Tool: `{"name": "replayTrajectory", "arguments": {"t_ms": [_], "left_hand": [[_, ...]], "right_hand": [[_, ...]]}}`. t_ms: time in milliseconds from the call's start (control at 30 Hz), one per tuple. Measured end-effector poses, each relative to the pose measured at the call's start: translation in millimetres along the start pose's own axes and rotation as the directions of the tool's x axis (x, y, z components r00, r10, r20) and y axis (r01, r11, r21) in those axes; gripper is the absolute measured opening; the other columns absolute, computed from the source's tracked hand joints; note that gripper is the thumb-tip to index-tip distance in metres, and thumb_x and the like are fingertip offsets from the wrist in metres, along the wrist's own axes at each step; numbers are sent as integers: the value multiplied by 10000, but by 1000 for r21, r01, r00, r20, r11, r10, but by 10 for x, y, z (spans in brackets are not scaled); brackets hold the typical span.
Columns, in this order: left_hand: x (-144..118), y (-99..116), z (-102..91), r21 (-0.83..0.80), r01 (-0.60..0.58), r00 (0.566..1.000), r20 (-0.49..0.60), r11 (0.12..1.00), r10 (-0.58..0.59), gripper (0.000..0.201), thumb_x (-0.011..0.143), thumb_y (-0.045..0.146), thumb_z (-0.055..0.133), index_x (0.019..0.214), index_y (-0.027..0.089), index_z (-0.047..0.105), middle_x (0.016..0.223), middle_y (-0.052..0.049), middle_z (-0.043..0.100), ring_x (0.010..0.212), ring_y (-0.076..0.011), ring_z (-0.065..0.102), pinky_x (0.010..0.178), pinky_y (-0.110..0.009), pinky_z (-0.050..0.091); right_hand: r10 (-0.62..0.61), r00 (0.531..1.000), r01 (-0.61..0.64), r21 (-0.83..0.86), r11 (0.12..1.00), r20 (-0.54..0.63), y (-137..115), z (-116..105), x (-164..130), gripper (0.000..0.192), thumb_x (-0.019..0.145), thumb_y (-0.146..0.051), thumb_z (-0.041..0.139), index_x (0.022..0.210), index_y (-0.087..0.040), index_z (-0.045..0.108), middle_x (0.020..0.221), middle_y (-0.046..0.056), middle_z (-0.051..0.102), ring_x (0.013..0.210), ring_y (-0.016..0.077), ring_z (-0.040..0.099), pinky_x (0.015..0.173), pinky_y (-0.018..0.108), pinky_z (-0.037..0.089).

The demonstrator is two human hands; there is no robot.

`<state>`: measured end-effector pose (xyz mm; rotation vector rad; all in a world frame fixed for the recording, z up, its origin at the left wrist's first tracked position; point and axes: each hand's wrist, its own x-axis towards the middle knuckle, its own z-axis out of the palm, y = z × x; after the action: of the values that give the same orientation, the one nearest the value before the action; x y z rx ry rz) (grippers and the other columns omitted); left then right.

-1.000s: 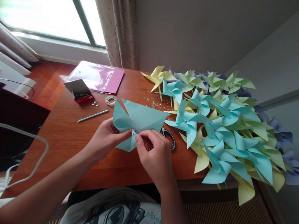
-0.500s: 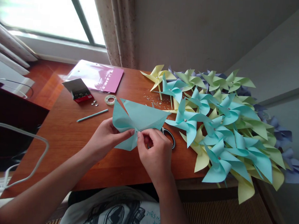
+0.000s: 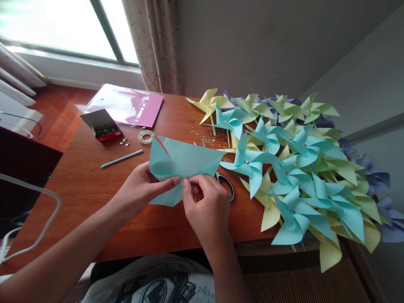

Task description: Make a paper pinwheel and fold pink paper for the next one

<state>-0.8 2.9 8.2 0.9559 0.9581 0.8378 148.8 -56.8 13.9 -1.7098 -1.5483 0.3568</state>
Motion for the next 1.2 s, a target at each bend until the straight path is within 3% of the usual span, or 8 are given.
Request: {"name": "replayTrajectory", "arguments": {"t_ms": [267,367,500,633,833,933,1033,1200], "left_hand": [[16,-4,-16,-2,15,999,-48,1000,-15,281,581,241,922,751,154,715,728,-6,743,633,-161,647,613,-252,528],[10,12,-9,-5,35,998,-61,999,-35,279,604,265,915,776,154,725,753,-22,760,645,-175,668,609,-259,536],[1,29,-5,-32,85,995,-53,996,-87,319,609,272,917,840,149,736,831,-55,786,698,-201,703,629,-278,563],[3,28,-12,-27,92,994,-56,995,-93,345,608,255,912,885,152,734,864,-68,794,733,-222,720,639,-291,572],[17,18,-19,-22,63,995,-75,998,-65,358,571,237,917,867,148,735,851,-69,791,734,-230,717,629,-287,562],[22,12,-16,1,47,994,-95,999,-47,361,578,267,912,867,145,734,858,-78,791,745,-242,720,628,-293,559],[23,7,-13,8,40,993,-109,999,-39,348,586,267,906,861,148,728,848,-67,787,738,-234,711,618,-281,549],[30,3,-13,11,10,994,-108,1000,-9,300,598,240,904,816,159,714,790,-31,764,694,-195,681,612,-256,529]], "right_hand": [[43,998,-50,164,985,45,-21,-77,-6,141,919,-256,635,809,-196,700,724,18,679,635,156,600,577,262,462],[124,988,-103,211,972,-90,19,-118,11,147,927,-298,642,830,-202,696,744,15,675,649,159,601,590,267,480],[188,911,-100,248,964,-367,142,-130,91,135,916,-333,663,929,-201,689,859,43,682,737,172,624,624,274,500],[251,906,-110,385,916,-340,224,-103,178,186,893,-353,695,998,-200,684,977,76,719,827,187,675,665,277,542],[291,874,-78,478,875,-390,211,-19,135,129,869,-318,731,914,-208,679,834,38,705,719,164,661,641,279,556],[238,884,-44,435,899,-403,187,11,86,101,879,-302,719,883,-214,668,829,41,691,708,170,656,631,297,567],[82,883,83,325,942,-461,148,9,41,28,892,-238,709,882,-239,682,864,47,681,795,199,671,675,334,582],[-263,884,304,47,952,-388,81,-18,-14,264,872,-75,706,996,-307,730,905,31,685,860,207,680,754,375,590]]}}
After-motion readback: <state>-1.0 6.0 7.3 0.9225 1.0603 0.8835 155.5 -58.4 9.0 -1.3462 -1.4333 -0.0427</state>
